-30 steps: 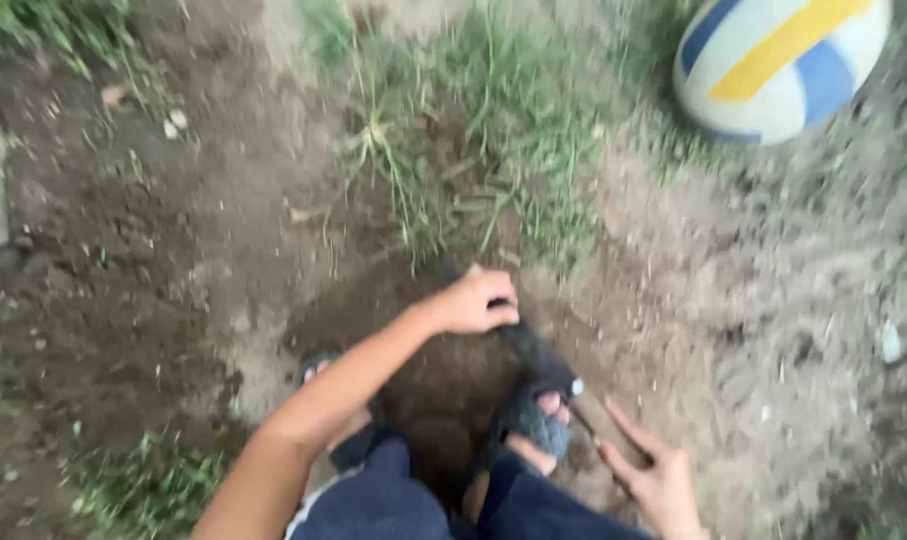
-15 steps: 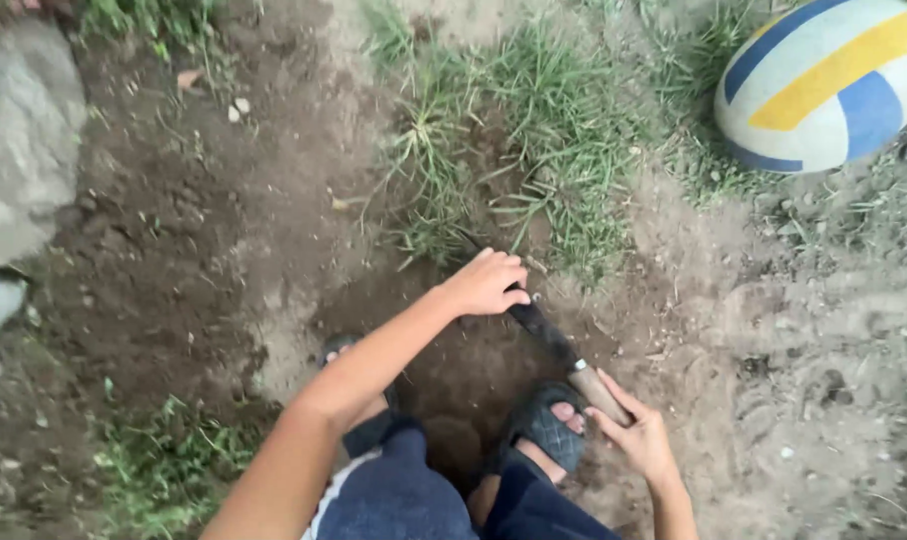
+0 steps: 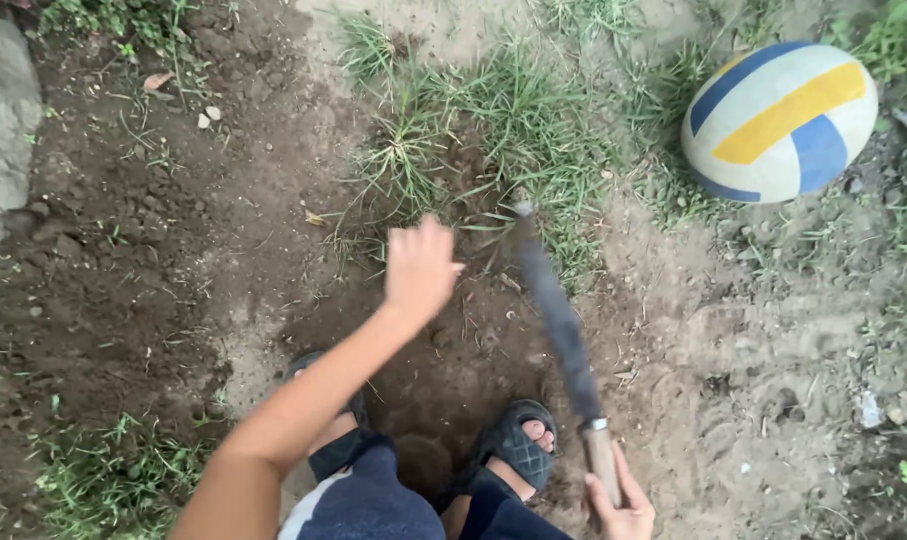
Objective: The person uses a machete to loosen soil and pulls weeds by hand from a garden bed. They repeatedly cut around small patches of grass and remove the uprooted weeds, working along a narrow strip of soil bordered by rocks.
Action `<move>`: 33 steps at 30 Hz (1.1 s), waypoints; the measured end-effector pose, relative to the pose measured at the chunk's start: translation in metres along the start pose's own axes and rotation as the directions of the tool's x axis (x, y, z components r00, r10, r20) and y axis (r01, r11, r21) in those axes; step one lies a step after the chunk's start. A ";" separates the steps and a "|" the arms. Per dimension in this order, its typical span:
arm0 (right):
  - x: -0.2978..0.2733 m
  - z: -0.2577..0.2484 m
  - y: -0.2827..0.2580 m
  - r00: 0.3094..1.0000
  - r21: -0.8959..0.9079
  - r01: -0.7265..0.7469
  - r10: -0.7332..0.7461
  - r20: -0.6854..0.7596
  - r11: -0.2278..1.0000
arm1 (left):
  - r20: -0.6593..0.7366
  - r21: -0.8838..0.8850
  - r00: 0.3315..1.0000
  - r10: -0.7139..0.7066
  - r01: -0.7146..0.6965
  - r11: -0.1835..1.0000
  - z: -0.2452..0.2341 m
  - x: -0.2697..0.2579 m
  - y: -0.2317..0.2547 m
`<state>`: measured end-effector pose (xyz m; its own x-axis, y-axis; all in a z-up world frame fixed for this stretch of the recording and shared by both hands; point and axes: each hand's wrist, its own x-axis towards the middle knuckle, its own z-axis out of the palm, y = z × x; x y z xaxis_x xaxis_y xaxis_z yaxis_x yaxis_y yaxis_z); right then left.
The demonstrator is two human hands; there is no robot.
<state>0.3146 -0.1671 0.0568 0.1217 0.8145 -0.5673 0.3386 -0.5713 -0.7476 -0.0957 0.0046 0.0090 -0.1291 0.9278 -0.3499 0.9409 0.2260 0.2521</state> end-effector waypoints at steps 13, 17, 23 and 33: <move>0.020 0.070 -0.051 0.979 0.363 -0.187 0.202 -0.004 0.913 | 0.172 -0.109 0.983 -0.061 0.081 0.991 0.078 0.014 -0.071; 0.018 0.081 -0.056 0.985 0.493 -0.165 0.167 0.039 0.855 | 0.300 -0.185 0.952 -0.051 0.111 0.977 0.056 -0.013 -0.061; 0.017 0.082 -0.056 0.987 0.458 -0.149 0.159 0.017 0.877 | -0.353 -0.620 0.924 -0.146 -0.114 0.776 -0.041 -0.048 -0.050; 0.017 0.086 -0.074 0.988 0.368 -0.136 0.154 -0.020 0.920 | -0.558 -0.139 0.825 -0.084 0.007 0.990 -0.048 0.034 -0.105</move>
<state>0.2114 -0.1199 0.0730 0.1914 0.7184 -0.6687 -0.0488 -0.6735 -0.7376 -0.2136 0.0270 0.0137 -0.3606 0.9125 0.1935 0.8872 0.2715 0.3730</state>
